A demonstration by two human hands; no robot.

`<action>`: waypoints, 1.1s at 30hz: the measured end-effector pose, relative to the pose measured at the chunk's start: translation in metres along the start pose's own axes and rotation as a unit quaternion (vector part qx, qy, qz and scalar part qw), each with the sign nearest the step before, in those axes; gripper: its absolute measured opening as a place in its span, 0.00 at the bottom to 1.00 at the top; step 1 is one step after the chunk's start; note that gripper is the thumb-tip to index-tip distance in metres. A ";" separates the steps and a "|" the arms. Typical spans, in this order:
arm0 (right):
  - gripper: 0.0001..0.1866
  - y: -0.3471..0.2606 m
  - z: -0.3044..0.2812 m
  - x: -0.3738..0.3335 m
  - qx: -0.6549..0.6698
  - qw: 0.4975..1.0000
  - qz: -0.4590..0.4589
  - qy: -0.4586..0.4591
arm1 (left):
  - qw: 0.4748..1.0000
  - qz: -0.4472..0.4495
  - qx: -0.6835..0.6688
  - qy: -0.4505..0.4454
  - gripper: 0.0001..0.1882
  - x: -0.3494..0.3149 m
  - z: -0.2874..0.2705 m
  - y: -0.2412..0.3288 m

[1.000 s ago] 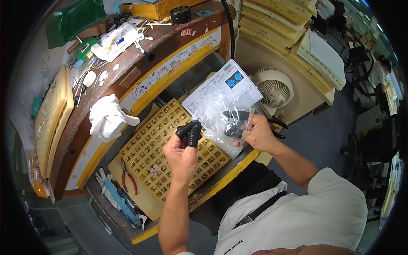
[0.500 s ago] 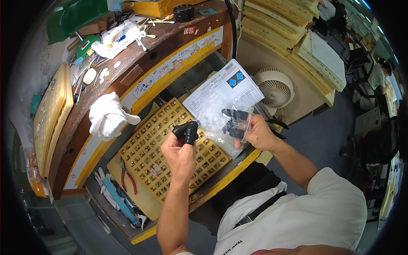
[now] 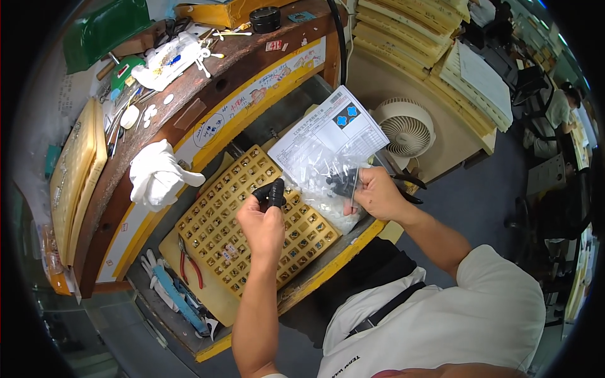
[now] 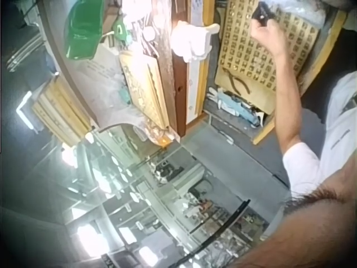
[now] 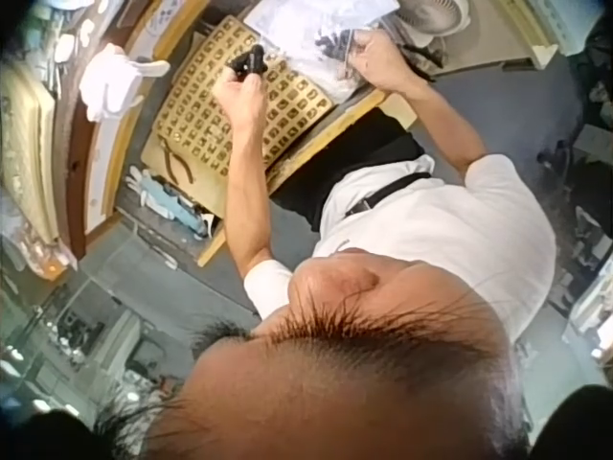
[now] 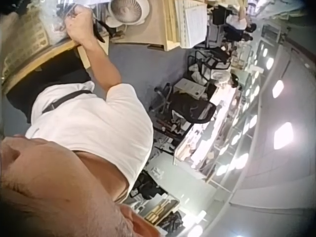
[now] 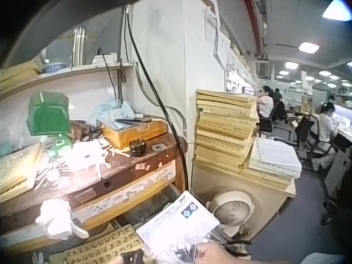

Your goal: Assembling small plastic and metal jewelry components at a workshop station.

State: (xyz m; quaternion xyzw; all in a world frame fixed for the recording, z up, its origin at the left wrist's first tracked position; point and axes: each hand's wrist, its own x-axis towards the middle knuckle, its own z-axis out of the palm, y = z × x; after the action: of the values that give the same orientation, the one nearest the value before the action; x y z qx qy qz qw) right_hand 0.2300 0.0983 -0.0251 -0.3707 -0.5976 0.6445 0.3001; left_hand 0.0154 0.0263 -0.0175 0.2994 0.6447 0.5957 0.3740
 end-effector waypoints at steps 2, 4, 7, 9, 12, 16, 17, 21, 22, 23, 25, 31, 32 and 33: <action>0.12 -0.004 -0.002 0.003 -0.058 0.998 0.000 0.029 | 1.000 -0.012 0.001 -0.024 0.09 0.003 -0.001 -0.007; 0.09 -0.011 -0.004 0.008 -0.154 0.987 -0.010 0.036 | 1.000 -0.015 0.003 -0.025 0.11 0.003 -0.001 -0.007; 0.05 -0.012 -0.010 0.017 -0.284 0.955 -0.066 0.047 | 0.999 -0.019 0.004 -0.032 0.14 0.002 -0.002 -0.009; 0.05 -0.011 -0.012 0.018 -0.355 0.925 -0.123 0.050 | 0.998 -0.012 0.014 -0.060 0.18 -0.001 -0.001 -0.007; 0.07 -0.010 -0.009 0.013 -0.340 0.934 -0.093 0.056 | 0.984 0.074 0.096 -0.127 0.20 -0.011 0.006 -0.005; 0.06 0.008 -0.013 0.013 -0.312 0.946 -0.081 0.043 | 0.875 0.294 0.345 -0.169 0.10 -0.018 0.014 -0.007; 0.06 0.013 -0.015 0.013 -0.310 0.946 -0.078 0.047 | 0.881 0.244 0.361 -0.185 0.07 -0.022 0.016 -0.006; 0.06 -0.002 -0.009 0.002 -0.161 0.987 0.025 0.002 | 0.863 0.237 0.405 -0.187 0.07 -0.022 0.016 -0.008; 0.06 -0.002 -0.011 -0.001 -0.139 0.989 0.043 0.006 | 0.862 0.239 0.405 -0.189 0.08 -0.023 0.018 -0.008; 0.07 -0.004 -0.014 -0.004 -0.116 0.991 0.062 0.011 | 0.861 0.240 0.406 -0.192 0.09 -0.024 0.019 -0.008; 0.08 -0.009 -0.015 -0.010 -0.127 0.990 0.065 0.010 | 0.863 0.235 0.406 -0.190 0.09 -0.024 0.018 -0.009; 0.08 -0.023 -0.016 -0.033 -0.192 0.976 -0.001 0.107 | 0.863 0.246 0.398 -0.190 0.13 -0.022 0.016 -0.010; 0.10 -0.020 -0.019 -0.038 -0.137 0.981 -0.022 0.137 | 0.859 0.263 0.398 -0.186 0.16 -0.021 0.015 -0.012; 0.10 -0.018 -0.021 -0.037 -0.168 0.966 -0.082 0.180 | 0.858 0.264 0.399 -0.185 0.16 -0.019 0.015 -0.016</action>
State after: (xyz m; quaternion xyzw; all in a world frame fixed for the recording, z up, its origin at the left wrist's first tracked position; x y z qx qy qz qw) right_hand 0.2667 0.0810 -0.0031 -0.4755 -0.6619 0.4309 0.3875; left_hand 0.0395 0.0166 -0.0310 0.6866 0.6428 0.2974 0.1640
